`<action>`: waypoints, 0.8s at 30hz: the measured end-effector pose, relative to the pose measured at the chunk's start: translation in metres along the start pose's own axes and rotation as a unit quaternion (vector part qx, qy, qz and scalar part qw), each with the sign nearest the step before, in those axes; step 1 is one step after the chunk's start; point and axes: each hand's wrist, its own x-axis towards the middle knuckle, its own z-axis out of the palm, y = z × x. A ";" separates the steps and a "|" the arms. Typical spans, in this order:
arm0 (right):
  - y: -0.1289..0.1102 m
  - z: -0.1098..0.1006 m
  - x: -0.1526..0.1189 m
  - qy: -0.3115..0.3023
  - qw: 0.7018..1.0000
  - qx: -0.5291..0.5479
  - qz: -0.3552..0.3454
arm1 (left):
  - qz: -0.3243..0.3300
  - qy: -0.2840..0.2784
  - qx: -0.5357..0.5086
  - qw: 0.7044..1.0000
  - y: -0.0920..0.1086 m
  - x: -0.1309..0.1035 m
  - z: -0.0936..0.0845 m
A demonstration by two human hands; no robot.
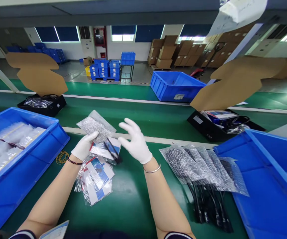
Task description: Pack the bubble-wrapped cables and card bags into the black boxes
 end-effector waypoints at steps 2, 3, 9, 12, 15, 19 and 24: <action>-0.003 -0.002 0.000 -0.105 0.992 -0.040 -0.051 | -0.045 -0.036 -0.021 0.998 -0.003 -0.003 0.005; -0.004 0.001 0.000 -0.123 0.990 -0.037 -0.056 | -0.060 -0.047 -0.022 0.997 -0.005 -0.004 0.008; -0.003 0.024 -0.004 -0.045 0.998 0.005 0.050 | -0.003 -0.064 0.155 0.986 -0.013 -0.010 0.016; -0.004 0.024 -0.004 -0.025 0.997 0.004 0.069 | 0.019 -0.068 0.216 0.974 -0.011 -0.011 0.017; -0.004 0.023 -0.003 -0.023 0.997 0.008 0.076 | 0.032 -0.081 0.232 0.969 -0.011 -0.011 0.016; -0.002 0.023 -0.004 -0.028 0.996 0.009 0.088 | 0.029 -0.078 0.231 0.969 -0.011 -0.010 0.015; -0.005 0.025 -0.004 -0.031 0.987 0.079 0.135 | 0.008 -0.073 0.179 0.981 -0.014 -0.008 0.015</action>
